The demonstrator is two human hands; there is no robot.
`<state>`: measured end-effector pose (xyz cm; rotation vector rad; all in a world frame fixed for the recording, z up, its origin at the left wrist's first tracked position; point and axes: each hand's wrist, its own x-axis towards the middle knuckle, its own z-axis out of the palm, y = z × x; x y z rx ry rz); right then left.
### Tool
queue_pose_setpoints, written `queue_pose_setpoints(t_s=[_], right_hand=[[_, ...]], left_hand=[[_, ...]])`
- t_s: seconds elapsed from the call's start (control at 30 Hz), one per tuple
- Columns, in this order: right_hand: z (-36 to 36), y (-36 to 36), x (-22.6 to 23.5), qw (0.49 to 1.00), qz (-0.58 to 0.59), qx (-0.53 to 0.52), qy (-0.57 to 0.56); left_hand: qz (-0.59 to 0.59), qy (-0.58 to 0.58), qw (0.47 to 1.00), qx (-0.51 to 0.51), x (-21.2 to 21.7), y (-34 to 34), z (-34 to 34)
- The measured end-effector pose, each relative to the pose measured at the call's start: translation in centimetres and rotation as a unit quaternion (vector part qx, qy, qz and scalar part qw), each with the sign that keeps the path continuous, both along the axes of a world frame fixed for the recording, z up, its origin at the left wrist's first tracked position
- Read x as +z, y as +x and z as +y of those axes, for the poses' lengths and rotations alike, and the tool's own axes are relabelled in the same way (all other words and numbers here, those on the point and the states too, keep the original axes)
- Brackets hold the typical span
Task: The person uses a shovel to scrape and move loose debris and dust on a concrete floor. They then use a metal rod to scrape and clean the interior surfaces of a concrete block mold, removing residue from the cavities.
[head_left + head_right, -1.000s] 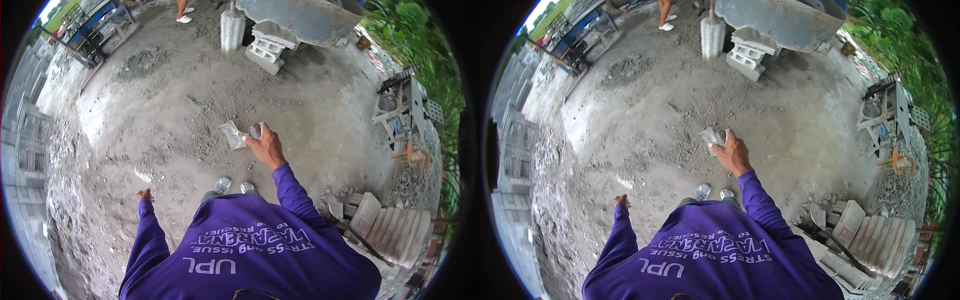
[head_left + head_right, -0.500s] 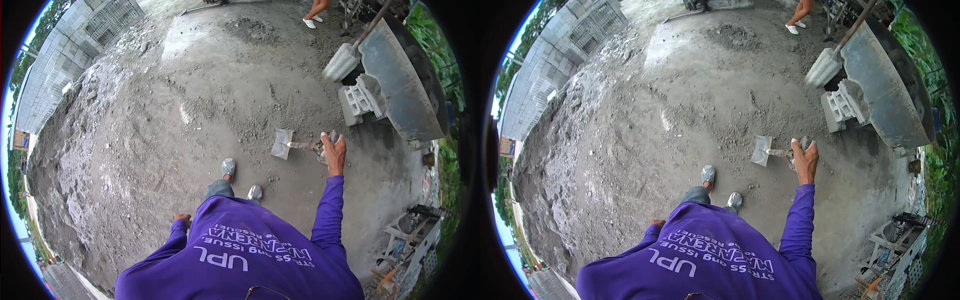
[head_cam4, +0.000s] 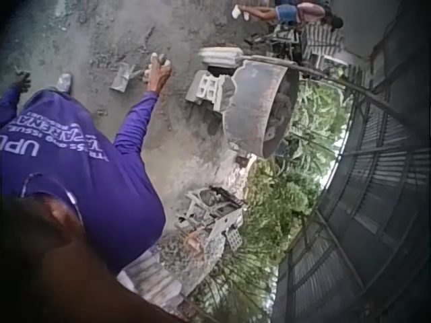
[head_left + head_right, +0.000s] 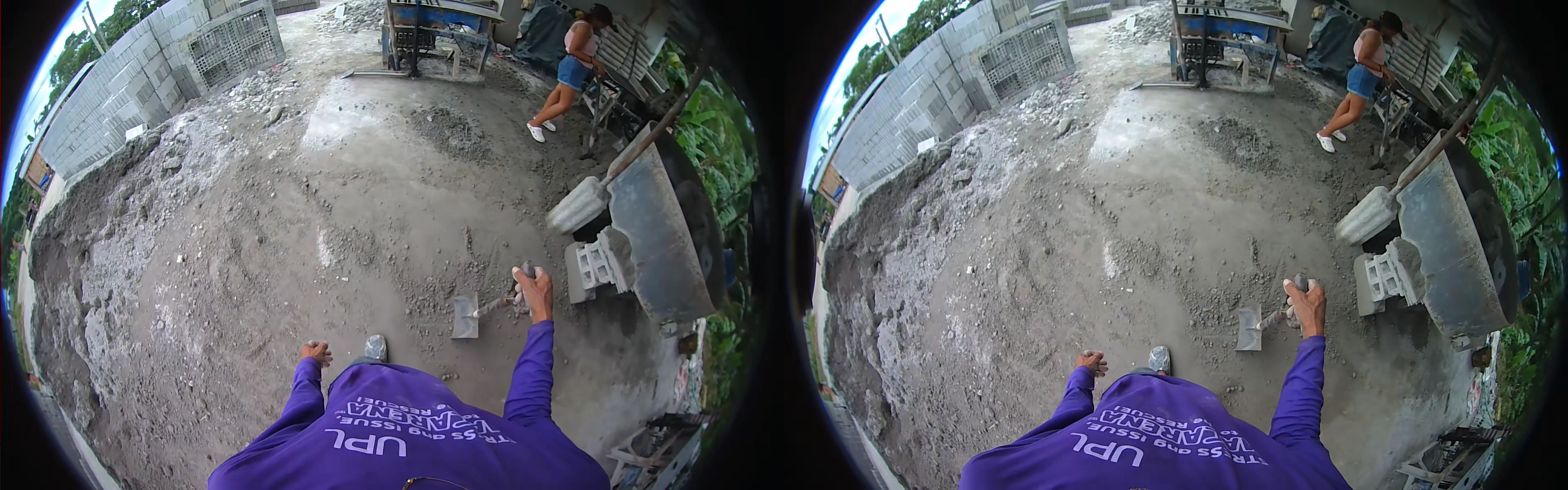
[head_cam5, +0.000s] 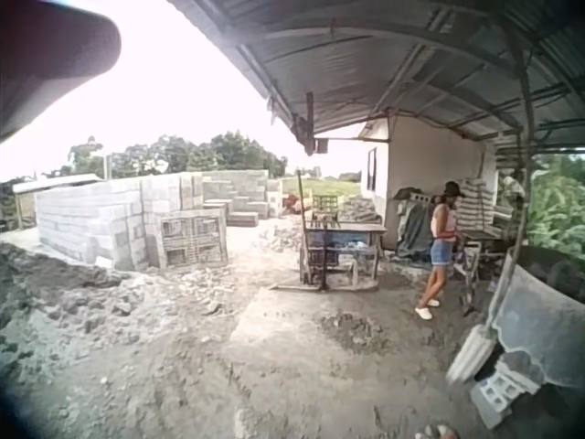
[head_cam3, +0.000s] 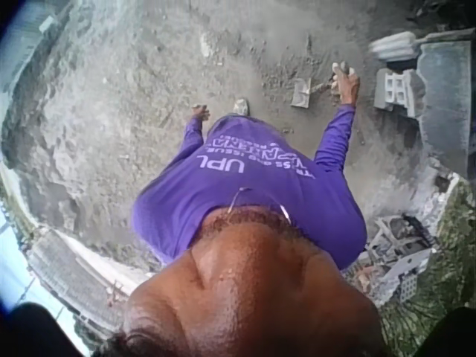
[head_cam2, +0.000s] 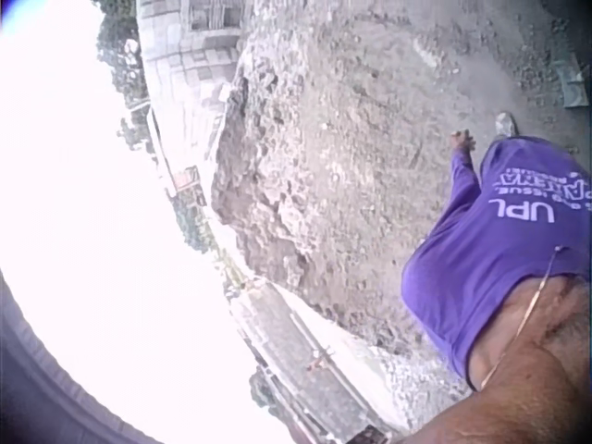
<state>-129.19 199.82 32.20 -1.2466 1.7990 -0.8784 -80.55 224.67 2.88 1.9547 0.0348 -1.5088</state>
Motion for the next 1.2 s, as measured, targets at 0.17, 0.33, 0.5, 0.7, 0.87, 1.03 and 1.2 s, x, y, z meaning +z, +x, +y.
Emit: queue_pose_setpoints(t_s=[0.17,0.33,0.5,0.7,0.87,1.03,1.2], right_hand=[[-3.4,5.3,0.3,0.999,-0.043,-0.008,0.022],[-5.5,10.0,1.5,0.997,-0.062,-0.025,0.038],[-9.8,15.0,1.8,0.991,-0.081,-0.016,0.103],[-19.9,18.0,-2.8,0.975,-0.181,0.029,0.123],[-32.1,24.3,-1.3,0.98,-0.13,-0.023,0.149],[-45.5,29.1,3.6,0.986,-0.139,-0.072,0.054],[-57.5,35.4,6.1,0.972,-0.203,-0.119,-0.028]], left_hand=[[0.017,0.05,0.998,0.029,-2.0,5.2,-0.2],[0.029,0.052,0.997,0.058,-2.1,7.8,-4.8],[0.025,0.01,0.997,0.07,-3.1,13.0,-13.1],[-0.004,0.003,0.999,0.051,-4.2,17.7,-26.0],[0.004,0.065,0.996,0.056,-2.6,22.5,-33.2],[-0.019,0.047,0.992,0.112,-0.6,28.4,-38.7],[-0.025,0.082,0.987,0.139,-1.0,32.6,-45.7]])
